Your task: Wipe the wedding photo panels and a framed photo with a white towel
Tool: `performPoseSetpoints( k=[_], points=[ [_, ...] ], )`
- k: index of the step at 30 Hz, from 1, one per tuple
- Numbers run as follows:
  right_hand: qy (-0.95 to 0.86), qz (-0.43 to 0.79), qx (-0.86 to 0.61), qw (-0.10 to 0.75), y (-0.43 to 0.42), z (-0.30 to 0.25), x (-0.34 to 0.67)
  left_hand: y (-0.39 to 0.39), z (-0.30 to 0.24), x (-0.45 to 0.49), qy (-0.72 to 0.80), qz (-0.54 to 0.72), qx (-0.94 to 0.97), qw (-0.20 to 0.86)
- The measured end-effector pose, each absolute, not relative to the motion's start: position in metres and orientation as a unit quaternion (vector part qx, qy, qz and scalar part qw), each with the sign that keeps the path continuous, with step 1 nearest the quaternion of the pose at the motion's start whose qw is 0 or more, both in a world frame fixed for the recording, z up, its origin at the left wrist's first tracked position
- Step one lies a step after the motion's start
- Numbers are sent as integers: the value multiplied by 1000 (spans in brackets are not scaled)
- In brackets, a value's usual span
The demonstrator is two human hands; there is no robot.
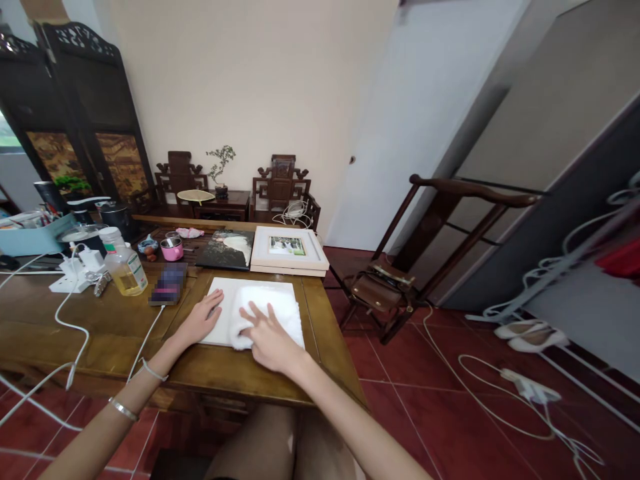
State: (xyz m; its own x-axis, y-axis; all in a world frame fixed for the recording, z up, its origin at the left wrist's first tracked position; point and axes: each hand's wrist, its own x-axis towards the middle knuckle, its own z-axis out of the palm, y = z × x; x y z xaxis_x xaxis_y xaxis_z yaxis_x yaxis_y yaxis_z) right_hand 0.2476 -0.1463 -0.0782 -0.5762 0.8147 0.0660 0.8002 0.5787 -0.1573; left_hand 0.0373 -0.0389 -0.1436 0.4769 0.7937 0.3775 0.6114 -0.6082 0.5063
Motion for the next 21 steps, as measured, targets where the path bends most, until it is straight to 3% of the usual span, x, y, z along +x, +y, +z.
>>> performPoseSetpoints(
  k=[8,14,21],
  points=[
    [-894,107,-430,70,-190,-73,247,-39,-143,38,421,291,846,149],
    [-868,118,-470,110,-122,-76,259,-38,-145,38,418,297,845,151],
    [-829,42,-553,77,-51,-77,232,-37,-145,36,421,289,845,158]
  ],
)
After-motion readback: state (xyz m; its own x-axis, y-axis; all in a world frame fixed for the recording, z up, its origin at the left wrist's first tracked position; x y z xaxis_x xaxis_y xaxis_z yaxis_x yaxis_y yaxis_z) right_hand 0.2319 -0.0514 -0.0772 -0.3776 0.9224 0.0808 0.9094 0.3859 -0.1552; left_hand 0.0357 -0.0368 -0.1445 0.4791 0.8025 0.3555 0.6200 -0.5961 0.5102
